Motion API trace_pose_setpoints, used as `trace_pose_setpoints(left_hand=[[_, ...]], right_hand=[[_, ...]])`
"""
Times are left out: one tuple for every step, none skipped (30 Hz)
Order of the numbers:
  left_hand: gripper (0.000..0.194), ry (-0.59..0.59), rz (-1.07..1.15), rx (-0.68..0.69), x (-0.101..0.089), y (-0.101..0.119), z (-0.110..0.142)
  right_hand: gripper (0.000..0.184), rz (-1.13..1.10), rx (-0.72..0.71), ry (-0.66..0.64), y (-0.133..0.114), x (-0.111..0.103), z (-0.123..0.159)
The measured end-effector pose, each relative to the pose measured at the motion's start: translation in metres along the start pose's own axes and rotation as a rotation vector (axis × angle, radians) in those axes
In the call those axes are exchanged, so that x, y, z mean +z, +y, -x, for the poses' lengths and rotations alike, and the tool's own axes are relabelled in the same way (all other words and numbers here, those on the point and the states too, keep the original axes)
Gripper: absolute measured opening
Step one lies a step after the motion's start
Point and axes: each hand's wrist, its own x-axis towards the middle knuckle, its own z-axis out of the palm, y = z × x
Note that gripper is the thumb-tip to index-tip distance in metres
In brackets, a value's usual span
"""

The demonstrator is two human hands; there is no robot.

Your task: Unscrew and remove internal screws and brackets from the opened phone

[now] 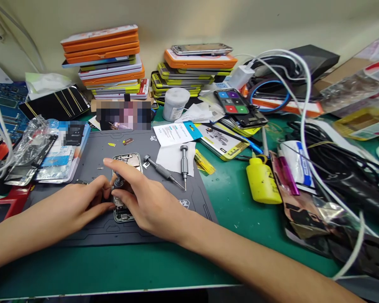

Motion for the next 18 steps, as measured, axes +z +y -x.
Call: trace_pose_setpoints(left_hand=[[0.013, 0.002, 0.003, 0.003, 0.0004, -0.0002, -0.0001], [0.014, 0.005, 0.003, 0.002, 0.0009, -0.0006, 0.0000], [0.015, 0.005, 0.002, -0.002, 0.0016, -0.0011, 0.0001], [0.016, 0.004, 0.001, -0.005, 0.0022, -0.0018, 0.0004], [0.017, 0.003, 0.001, -0.007, 0.0029, -0.0025, 0.0009], [0.018, 0.002, 0.001, -0.007, 0.0034, -0.0032, 0.0014], [0.018, 0.003, 0.003, -0.005, 0.0039, -0.0038, 0.0020], [0.019, 0.005, 0.004, -0.002, 0.0042, -0.0043, 0.0025], [0.019, 0.007, 0.006, -0.001, 0.0044, -0.0046, 0.0030], [0.020, 0.007, 0.009, -0.003, 0.0044, -0.0047, 0.0032], [0.021, 0.003, 0.012, -0.007, 0.0044, -0.0045, 0.0034], [0.021, 0.000, 0.016, -0.011, 0.0042, -0.0042, 0.0033], [0.021, -0.004, 0.019, -0.015, 0.0039, -0.0038, 0.0031], [0.022, -0.007, 0.020, -0.019, 0.0036, -0.0033, 0.0029], [0.022, -0.008, 0.018, -0.022, 0.0033, -0.0029, 0.0025], [0.022, -0.007, 0.014, -0.023, 0.0031, -0.0026, 0.0021], [0.022, -0.005, 0.008, -0.022, 0.0029, -0.0025, 0.0017], [0.021, -0.002, 0.001, -0.019, 0.0029, -0.0024, 0.0014]], right_hand=[[0.076, 0.002, 0.010, 0.004, -0.0001, 0.0000, 0.0000], [0.075, 0.004, 0.018, 0.012, -0.0002, 0.0000, 0.0000], [0.075, 0.004, 0.023, 0.018, -0.0004, 0.0000, -0.0001], [0.074, 0.002, 0.028, 0.021, -0.0005, 0.0000, -0.0002], [0.074, 0.000, 0.030, 0.019, -0.0006, 0.0001, -0.0003], [0.074, -0.001, 0.029, 0.015, -0.0007, 0.0001, -0.0004], [0.074, -0.002, 0.025, 0.010, -0.0007, 0.0001, -0.0006], [0.075, -0.003, 0.023, 0.005, -0.0006, 0.0000, -0.0007], [0.075, -0.004, 0.023, 0.004, -0.0005, -0.0002, -0.0007], [0.075, -0.006, 0.024, 0.006, -0.0004, -0.0003, -0.0008], [0.075, -0.006, 0.028, 0.009, -0.0002, -0.0005, -0.0008], [0.075, -0.007, 0.035, 0.015, -0.0001, -0.0007, -0.0008], [0.076, -0.006, 0.043, 0.020, -0.0001, -0.0009, -0.0007], [0.075, -0.007, 0.052, 0.020, -0.0001, -0.0009, -0.0007], [0.075, -0.011, 0.058, 0.016, -0.0002, -0.0009, -0.0006], [0.075, -0.015, 0.058, 0.010, -0.0004, -0.0008, -0.0005], [0.075, -0.018, 0.054, 0.005, -0.0005, -0.0006, -0.0005], [0.075, -0.020, 0.045, -0.001, -0.0007, -0.0003, -0.0005]])
